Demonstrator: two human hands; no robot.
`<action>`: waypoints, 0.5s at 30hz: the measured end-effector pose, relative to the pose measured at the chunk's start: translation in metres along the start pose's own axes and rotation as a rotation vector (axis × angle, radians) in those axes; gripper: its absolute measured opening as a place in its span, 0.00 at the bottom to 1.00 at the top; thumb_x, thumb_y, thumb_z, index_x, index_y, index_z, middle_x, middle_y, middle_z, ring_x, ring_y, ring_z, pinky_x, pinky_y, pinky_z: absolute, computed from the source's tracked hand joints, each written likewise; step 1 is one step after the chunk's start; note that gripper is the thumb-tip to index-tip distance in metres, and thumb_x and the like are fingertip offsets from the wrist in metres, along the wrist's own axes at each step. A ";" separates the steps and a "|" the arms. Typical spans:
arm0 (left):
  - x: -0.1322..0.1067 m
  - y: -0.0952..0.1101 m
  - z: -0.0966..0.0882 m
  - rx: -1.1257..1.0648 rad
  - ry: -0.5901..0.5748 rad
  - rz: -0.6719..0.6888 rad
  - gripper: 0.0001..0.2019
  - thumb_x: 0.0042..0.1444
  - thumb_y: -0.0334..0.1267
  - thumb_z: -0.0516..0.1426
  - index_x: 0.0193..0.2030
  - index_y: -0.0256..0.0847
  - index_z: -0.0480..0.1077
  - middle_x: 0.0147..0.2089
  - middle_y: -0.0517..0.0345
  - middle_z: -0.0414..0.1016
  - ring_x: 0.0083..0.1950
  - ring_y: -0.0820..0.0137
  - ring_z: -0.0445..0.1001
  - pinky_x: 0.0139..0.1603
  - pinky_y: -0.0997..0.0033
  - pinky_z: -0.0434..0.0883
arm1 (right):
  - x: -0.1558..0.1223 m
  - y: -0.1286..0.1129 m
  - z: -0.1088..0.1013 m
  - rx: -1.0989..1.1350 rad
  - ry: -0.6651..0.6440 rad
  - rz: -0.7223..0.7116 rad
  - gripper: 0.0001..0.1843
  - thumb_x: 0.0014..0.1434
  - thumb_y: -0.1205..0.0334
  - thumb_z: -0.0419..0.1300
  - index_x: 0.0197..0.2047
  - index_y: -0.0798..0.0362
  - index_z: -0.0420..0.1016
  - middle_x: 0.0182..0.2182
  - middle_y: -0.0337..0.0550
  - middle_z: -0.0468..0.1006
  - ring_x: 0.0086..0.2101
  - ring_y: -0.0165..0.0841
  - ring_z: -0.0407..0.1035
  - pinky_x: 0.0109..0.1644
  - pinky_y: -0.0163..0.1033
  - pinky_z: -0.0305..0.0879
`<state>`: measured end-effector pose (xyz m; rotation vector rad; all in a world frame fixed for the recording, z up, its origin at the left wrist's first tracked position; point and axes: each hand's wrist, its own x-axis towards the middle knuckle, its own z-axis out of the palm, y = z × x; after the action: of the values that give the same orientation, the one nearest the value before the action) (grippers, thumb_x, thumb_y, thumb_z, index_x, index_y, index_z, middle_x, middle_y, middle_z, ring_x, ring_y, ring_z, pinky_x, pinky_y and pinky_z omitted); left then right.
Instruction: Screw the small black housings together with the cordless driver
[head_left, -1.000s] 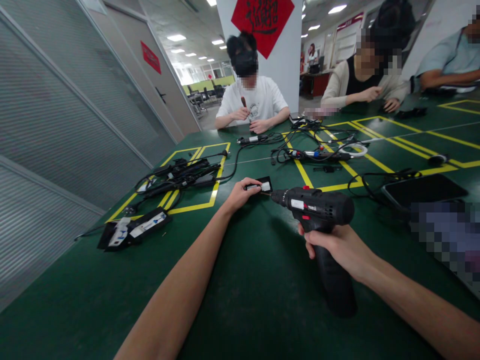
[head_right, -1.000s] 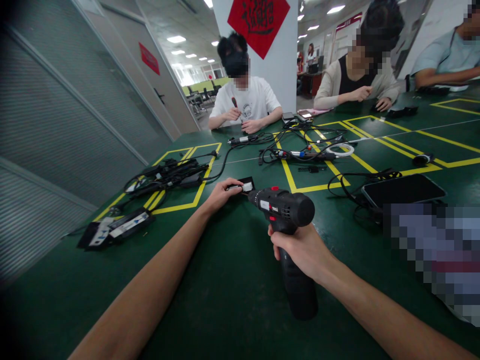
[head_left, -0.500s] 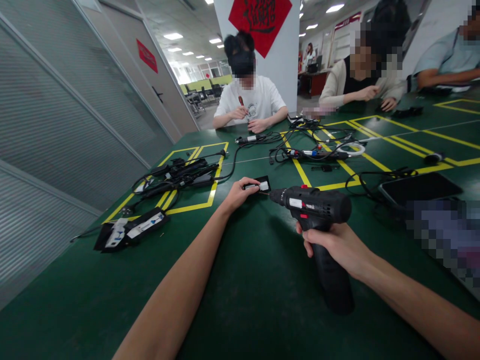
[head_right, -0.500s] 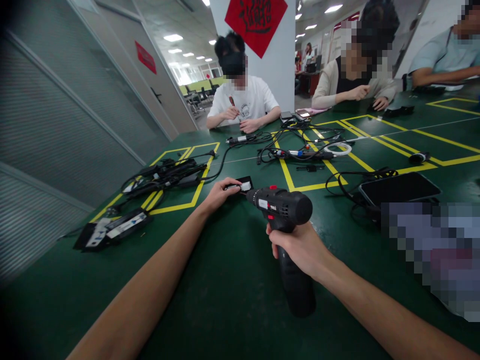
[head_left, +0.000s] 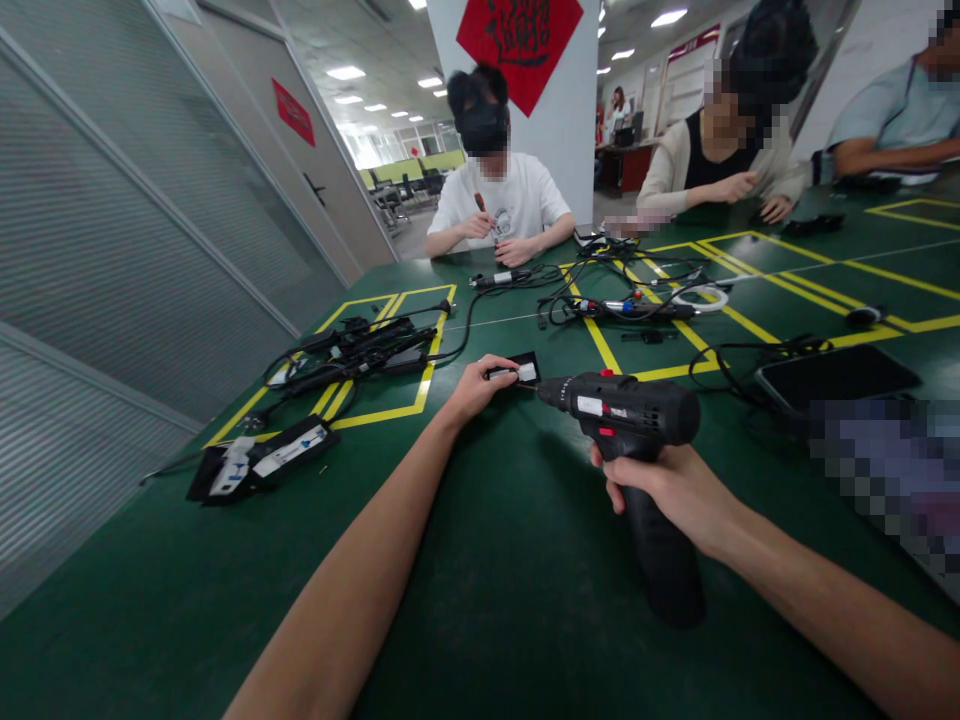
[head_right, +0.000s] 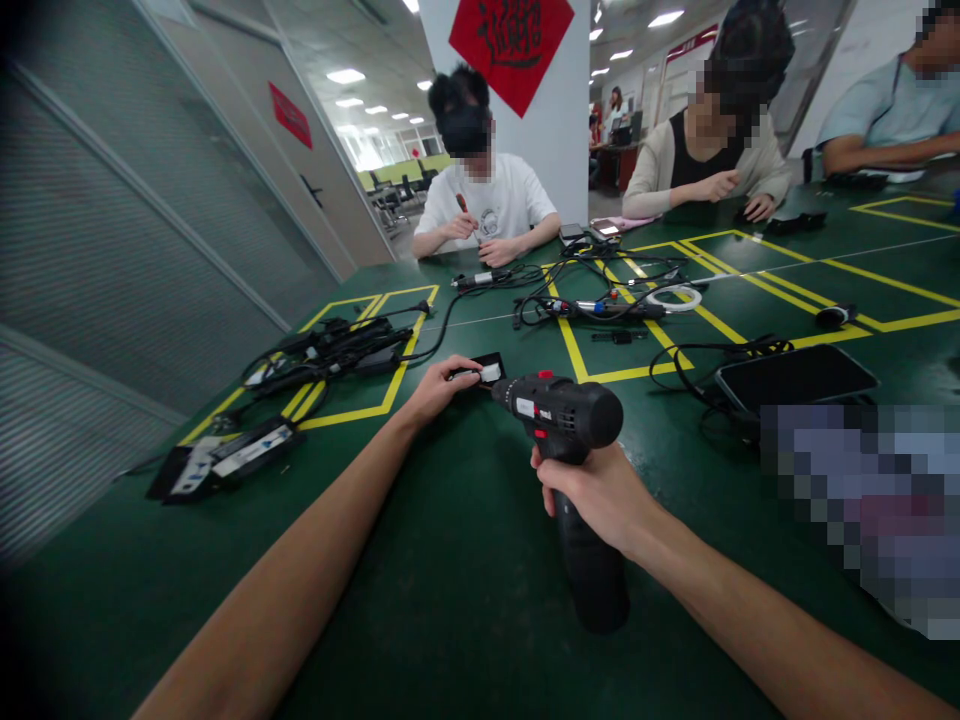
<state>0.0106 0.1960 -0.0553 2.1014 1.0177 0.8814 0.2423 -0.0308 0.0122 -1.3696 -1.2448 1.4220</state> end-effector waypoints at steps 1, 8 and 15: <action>0.000 0.000 0.000 0.000 -0.001 0.003 0.16 0.53 0.48 0.58 0.44 0.42 0.75 0.48 0.54 0.74 0.51 0.62 0.71 0.54 0.63 0.65 | 0.000 0.000 0.000 0.000 -0.001 -0.002 0.07 0.54 0.64 0.57 0.37 0.53 0.73 0.19 0.37 0.72 0.25 0.33 0.67 0.34 0.40 0.59; -0.001 0.003 0.000 0.003 -0.003 -0.014 0.16 0.53 0.48 0.58 0.45 0.42 0.75 0.48 0.53 0.74 0.51 0.62 0.71 0.54 0.62 0.66 | 0.001 0.000 -0.001 -0.012 -0.009 -0.006 0.07 0.55 0.64 0.56 0.37 0.53 0.73 0.19 0.37 0.72 0.25 0.33 0.67 0.34 0.40 0.59; -0.001 0.002 0.000 0.001 -0.013 -0.031 0.17 0.53 0.48 0.58 0.45 0.43 0.75 0.49 0.53 0.74 0.51 0.61 0.71 0.55 0.61 0.65 | 0.000 -0.001 -0.001 -0.030 -0.007 -0.005 0.09 0.55 0.64 0.56 0.39 0.53 0.74 0.19 0.37 0.72 0.26 0.33 0.67 0.33 0.40 0.59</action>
<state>0.0107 0.1944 -0.0537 2.0844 1.0415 0.8518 0.2433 -0.0308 0.0135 -1.3819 -1.2783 1.4106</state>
